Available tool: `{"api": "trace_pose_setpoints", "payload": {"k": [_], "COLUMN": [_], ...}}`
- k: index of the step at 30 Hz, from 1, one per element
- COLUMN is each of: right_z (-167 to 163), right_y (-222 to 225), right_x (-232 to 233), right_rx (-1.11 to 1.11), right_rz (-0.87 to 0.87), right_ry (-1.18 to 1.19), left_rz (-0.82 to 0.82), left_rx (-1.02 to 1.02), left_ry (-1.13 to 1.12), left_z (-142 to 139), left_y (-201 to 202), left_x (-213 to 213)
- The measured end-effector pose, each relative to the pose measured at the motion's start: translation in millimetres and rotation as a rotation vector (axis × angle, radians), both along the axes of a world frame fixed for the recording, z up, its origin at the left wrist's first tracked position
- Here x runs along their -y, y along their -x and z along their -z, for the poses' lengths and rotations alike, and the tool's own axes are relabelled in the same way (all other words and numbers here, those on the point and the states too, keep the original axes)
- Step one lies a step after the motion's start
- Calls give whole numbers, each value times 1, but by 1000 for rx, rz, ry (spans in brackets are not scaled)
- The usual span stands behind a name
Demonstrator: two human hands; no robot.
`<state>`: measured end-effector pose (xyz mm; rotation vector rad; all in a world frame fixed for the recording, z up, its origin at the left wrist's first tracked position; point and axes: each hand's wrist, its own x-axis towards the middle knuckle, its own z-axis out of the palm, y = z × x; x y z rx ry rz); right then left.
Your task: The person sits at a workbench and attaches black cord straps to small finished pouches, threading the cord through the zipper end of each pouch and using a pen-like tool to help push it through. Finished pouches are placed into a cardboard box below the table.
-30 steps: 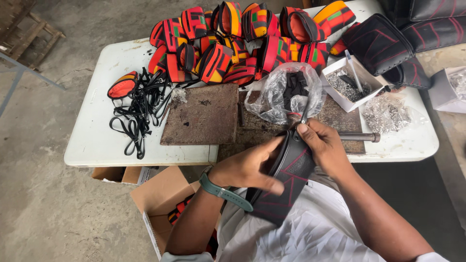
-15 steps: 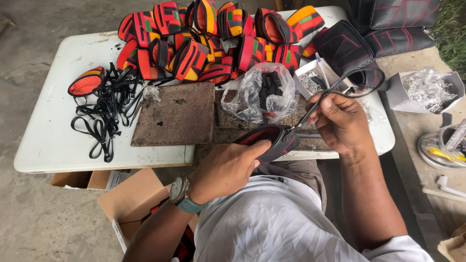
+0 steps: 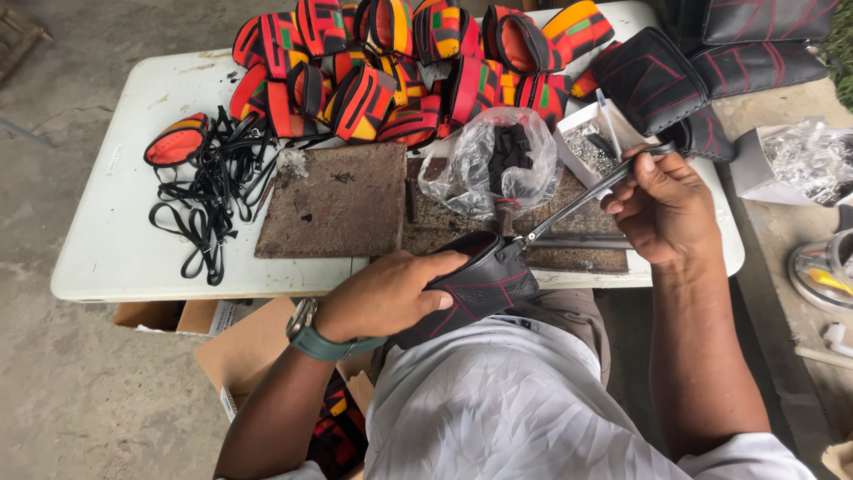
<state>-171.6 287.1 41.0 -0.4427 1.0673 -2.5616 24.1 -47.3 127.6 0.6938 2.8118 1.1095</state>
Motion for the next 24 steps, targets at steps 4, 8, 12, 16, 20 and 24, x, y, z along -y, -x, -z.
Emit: {"api": "trace_pose_setpoints", "payload": {"k": [4, 8, 12, 16, 20, 24], "right_z": [18, 19, 21, 29, 29, 19], "right_y": [3, -1, -8, -15, -19, -24], "right_x": [5, 3, -1, 10, 29, 41], "right_rx": [116, 116, 21, -151, -68, 153], "right_rz": [-115, -116, -36, 32, 94, 22], "right_ry": [132, 97, 12, -153, -83, 31], "left_rz": [-11, 37, 76, 48, 17, -14], "left_rx": [127, 271, 329, 313, 310, 271], "left_ry": [-21, -23, -77, -22, 9, 27], "left_z": [9, 6, 2, 0, 2, 7], "left_y": [10, 16, 14, 9, 6, 3], "left_x": [6, 13, 17, 20, 22, 22]}}
